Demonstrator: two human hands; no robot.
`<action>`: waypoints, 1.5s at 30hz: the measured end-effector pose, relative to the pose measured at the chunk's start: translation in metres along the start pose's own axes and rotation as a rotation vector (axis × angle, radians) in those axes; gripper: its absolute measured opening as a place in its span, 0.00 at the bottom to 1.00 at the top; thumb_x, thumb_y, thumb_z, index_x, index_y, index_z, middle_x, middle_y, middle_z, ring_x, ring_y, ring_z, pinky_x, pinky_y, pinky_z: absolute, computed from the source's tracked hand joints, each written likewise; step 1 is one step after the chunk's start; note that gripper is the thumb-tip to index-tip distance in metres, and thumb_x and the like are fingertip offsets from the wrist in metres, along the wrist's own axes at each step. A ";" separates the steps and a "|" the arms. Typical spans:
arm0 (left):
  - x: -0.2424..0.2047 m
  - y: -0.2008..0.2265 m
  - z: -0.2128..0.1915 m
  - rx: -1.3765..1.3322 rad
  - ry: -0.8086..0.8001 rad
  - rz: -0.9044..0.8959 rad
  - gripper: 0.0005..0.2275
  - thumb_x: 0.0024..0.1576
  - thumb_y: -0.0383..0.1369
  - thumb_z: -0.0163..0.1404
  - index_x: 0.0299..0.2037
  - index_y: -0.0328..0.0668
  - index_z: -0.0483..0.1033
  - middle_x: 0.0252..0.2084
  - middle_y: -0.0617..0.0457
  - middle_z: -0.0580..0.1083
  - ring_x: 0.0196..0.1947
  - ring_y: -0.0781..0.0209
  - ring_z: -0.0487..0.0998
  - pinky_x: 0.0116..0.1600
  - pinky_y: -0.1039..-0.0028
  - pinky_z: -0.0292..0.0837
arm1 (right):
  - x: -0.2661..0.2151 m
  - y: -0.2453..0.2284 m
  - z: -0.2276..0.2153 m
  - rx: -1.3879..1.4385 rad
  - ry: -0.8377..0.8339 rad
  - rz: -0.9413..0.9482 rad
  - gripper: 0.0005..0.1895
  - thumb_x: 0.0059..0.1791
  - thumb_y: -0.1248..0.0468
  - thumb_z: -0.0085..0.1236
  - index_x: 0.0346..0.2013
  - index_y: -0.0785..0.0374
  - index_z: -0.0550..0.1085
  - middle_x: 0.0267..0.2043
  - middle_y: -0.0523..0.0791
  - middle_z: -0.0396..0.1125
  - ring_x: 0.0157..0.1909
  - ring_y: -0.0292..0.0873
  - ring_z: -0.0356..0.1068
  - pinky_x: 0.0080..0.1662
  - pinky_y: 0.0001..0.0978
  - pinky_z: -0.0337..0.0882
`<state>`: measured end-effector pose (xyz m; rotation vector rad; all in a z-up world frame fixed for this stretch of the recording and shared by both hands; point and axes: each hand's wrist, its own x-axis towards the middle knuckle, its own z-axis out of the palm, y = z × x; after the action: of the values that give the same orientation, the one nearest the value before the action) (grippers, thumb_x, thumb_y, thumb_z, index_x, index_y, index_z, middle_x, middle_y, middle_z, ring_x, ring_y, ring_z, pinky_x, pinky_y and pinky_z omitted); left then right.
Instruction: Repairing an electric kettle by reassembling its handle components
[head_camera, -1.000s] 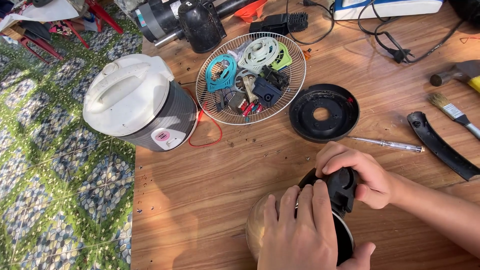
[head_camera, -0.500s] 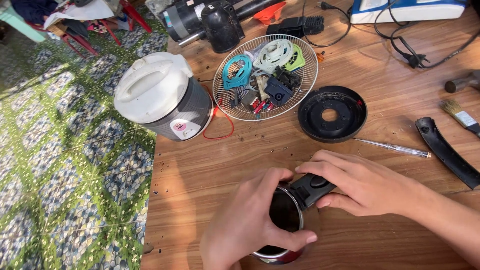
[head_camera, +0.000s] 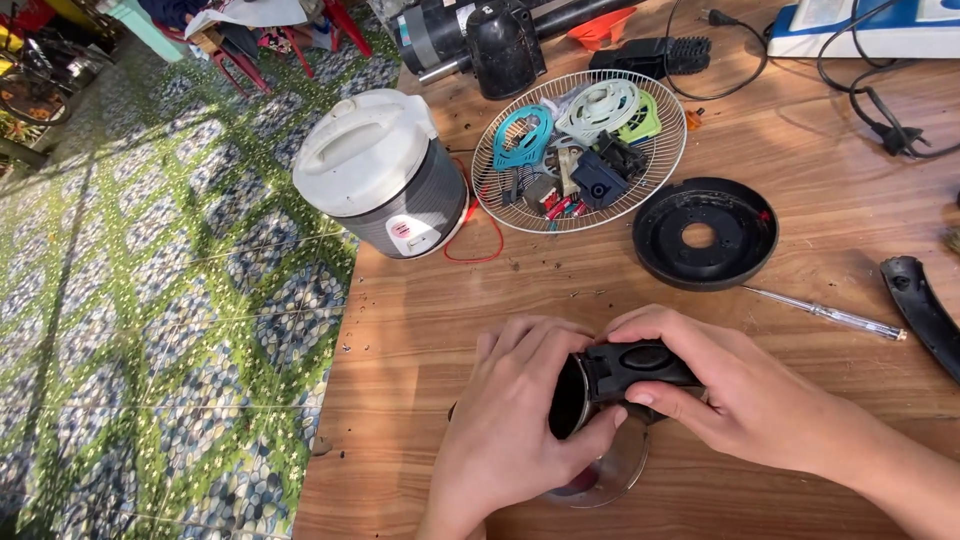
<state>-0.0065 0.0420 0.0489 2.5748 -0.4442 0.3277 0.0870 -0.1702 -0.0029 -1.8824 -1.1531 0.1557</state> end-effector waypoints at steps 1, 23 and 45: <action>0.000 0.000 0.000 0.001 0.001 -0.005 0.17 0.52 0.43 0.56 0.46 0.43 0.71 0.49 0.55 0.76 0.52 0.50 0.71 0.51 0.59 0.60 | -0.002 0.001 -0.001 0.003 -0.004 -0.002 0.20 0.51 0.53 0.54 0.57 0.54 0.69 0.50 0.39 0.76 0.49 0.38 0.79 0.49 0.31 0.74; 0.000 0.008 0.004 -0.044 0.019 -0.020 0.19 0.52 0.42 0.56 0.49 0.42 0.69 0.48 0.47 0.75 0.54 0.46 0.71 0.54 0.57 0.61 | -0.005 -0.007 -0.016 -0.127 -0.119 0.238 0.25 0.43 0.45 0.64 0.55 0.37 0.76 0.44 0.26 0.86 0.39 0.31 0.87 0.34 0.27 0.80; 0.014 -0.003 -0.007 -0.089 -0.106 0.097 0.16 0.57 0.45 0.52 0.45 0.42 0.75 0.63 0.44 0.75 0.60 0.43 0.71 0.52 0.50 0.60 | 0.009 0.017 -0.040 -0.143 -0.534 0.425 0.17 0.49 0.36 0.50 0.40 0.37 0.76 0.24 0.32 0.71 0.24 0.33 0.71 0.29 0.27 0.69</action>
<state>0.0061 0.0444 0.0579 2.4967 -0.6093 0.2012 0.1236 -0.1913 0.0115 -2.2719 -1.1015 0.8761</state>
